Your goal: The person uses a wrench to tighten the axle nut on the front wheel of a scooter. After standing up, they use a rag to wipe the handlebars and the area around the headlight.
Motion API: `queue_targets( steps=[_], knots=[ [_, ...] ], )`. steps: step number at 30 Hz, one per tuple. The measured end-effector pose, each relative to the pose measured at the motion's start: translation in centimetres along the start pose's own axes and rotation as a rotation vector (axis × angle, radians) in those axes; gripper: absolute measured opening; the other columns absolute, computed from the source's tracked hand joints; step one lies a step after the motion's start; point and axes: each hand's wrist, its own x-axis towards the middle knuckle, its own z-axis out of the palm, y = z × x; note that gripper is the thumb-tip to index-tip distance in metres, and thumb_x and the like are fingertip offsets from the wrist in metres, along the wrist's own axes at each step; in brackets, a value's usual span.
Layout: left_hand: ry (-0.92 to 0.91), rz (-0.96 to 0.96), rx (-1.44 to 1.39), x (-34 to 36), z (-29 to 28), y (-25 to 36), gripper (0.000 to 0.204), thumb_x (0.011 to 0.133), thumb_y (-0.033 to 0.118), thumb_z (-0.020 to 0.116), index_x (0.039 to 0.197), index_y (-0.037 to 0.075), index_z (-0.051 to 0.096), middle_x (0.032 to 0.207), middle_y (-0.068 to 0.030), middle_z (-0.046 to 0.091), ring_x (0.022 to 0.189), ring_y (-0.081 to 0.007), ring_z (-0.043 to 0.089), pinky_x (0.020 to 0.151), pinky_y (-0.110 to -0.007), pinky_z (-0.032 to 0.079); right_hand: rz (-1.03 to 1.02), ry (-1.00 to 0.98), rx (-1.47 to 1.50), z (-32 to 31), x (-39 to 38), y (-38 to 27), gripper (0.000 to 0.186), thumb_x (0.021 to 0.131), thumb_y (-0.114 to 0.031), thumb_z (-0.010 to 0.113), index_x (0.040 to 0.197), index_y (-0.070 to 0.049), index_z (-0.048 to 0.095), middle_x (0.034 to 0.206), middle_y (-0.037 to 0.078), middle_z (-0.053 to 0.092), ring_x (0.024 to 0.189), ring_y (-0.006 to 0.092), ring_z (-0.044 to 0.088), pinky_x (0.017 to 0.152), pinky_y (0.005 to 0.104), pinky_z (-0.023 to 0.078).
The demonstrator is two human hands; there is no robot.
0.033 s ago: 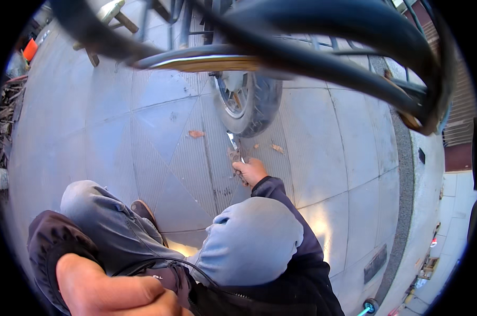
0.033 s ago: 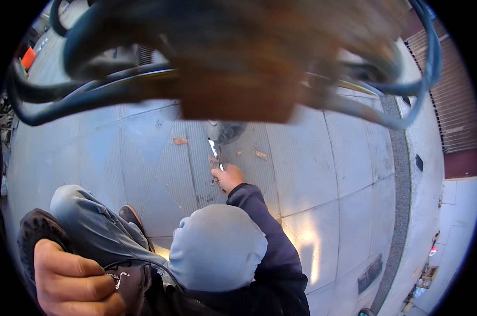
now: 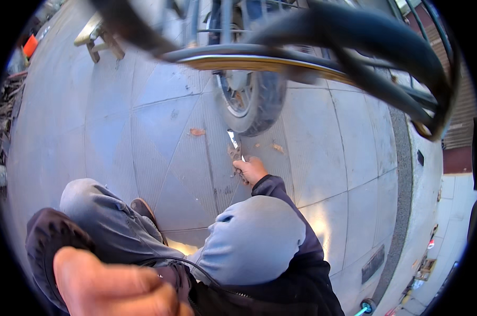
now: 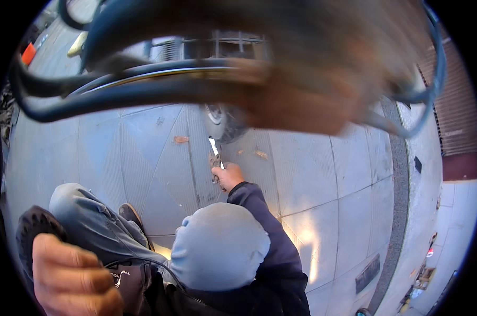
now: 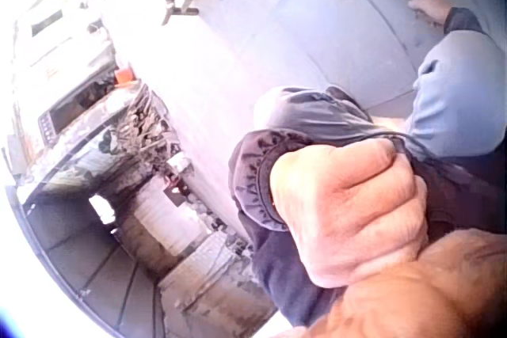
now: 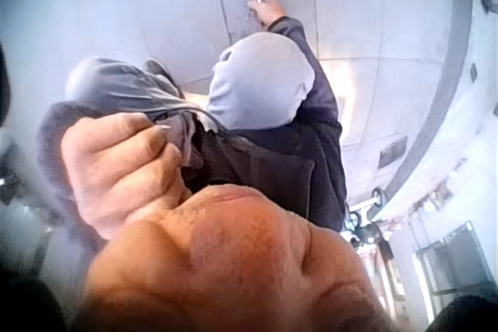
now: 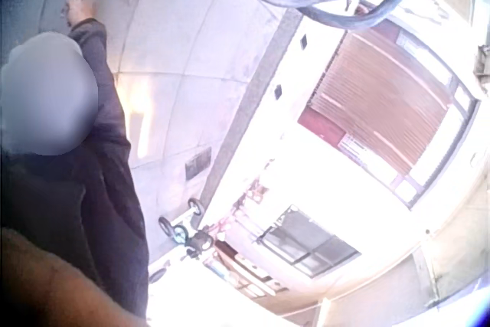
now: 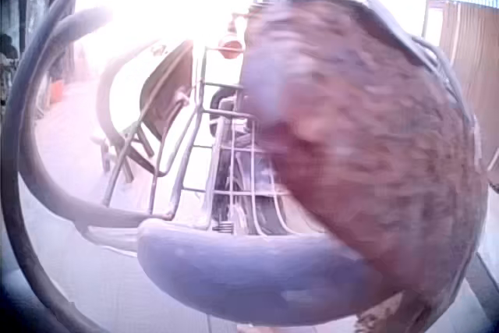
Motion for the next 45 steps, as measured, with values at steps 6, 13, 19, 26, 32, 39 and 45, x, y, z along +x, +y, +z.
queue_targets(
  steps=[6,13,19,26,32,39,45],
  knots=[
    [-0.137,-0.481,0.300,-5.8,-1.4,-8.3,0.021,0.083,0.011,0.068,0.068,0.006,0.053,0.057,-0.0052,0.047,0.044,-0.0198,0.047,0.043,-0.036,0.039,0.087,-0.053,-0.198,1.4,-0.3,-2.3,0.020,0.082,-0.021,0.066,0.077,-0.003,0.059,0.059,0.001,0.052,0.043,0.0116,0.046,0.038,0.0280,0.035],
    [-0.178,-0.704,0.271,-10.6,-2.5,-10.7,0.023,0.086,0.015,0.067,0.074,0.002,0.054,0.061,-0.0104,0.052,0.051,-0.0271,0.054,0.049,-0.038,0.044,-0.014,-0.206,-0.689,4.4,1.3,-8.5,0.027,0.078,-0.024,0.066,0.076,0.003,0.062,0.062,0.006,0.057,0.049,0.0141,0.052,0.045,0.0309,0.039],
    [-0.251,-0.586,0.393,-11.3,-1.1,-8.7,0.017,0.075,0.015,0.065,0.075,0.003,0.052,0.066,-0.0085,0.055,0.060,-0.0228,0.060,0.053,-0.035,0.049,-0.006,-0.259,-0.766,7.2,0.4,-15.5,0.023,0.081,-0.021,0.063,0.075,0.002,0.060,0.061,0.005,0.055,0.049,0.0128,0.050,0.044,0.0302,0.038],
    [-0.319,-0.797,0.083,-13.1,-0.5,-4.9,0.020,0.074,0.018,0.060,0.081,0.000,0.054,0.065,-0.0051,0.052,0.058,-0.0179,0.056,0.051,-0.031,0.041,0.005,-0.392,-0.862,9.4,-10.4,-24.9,0.020,0.085,-0.016,0.063,0.083,0.003,0.058,0.064,0.006,0.058,0.060,0.0103,0.052,0.054,0.0283,0.043],
    [-0.217,-0.987,0.053,-13.6,-2.9,-3.6,0.020,0.074,0.016,0.059,0.086,0.001,0.054,0.068,-0.0059,0.053,0.064,-0.0201,0.056,0.055,-0.033,0.042,-0.109,-0.165,-0.970,15.0,-16.5,-21.8,0.018,0.086,-0.015,0.064,0.087,0.000,0.053,0.059,0.016,0.058,0.053,0.0322,0.061,0.050,0.0414,0.045],
    [-0.040,-1.145,-0.003,-15.1,-2.9,-3.5,0.014,0.072,0.012,0.060,0.083,0.004,0.055,0.073,-0.0081,0.054,0.073,-0.0264,0.054,0.065,-0.038,0.040,-0.131,-0.159,-1.247,19.4,-18.1,-19.9,0.020,0.085,-0.019,0.058,0.088,-0.001,0.051,0.068,0.021,0.063,0.064,0.0417,0.062,0.059,0.0519,0.048],
    [-0.042,-1.308,0.045,-17.0,-0.3,-2.1,0.014,0.069,0.008,0.059,0.082,0.003,0.055,0.079,-0.0125,0.054,0.080,-0.0302,0.054,0.069,-0.041,0.039,0.020,-0.216,-1.346,20.4,-20.0,-17.9,0.024,0.086,-0.024,0.056,0.091,-0.001,0.054,0.073,0.022,0.065,0.071,0.0406,0.065,0.066,0.0519,0.050]
  ],
)
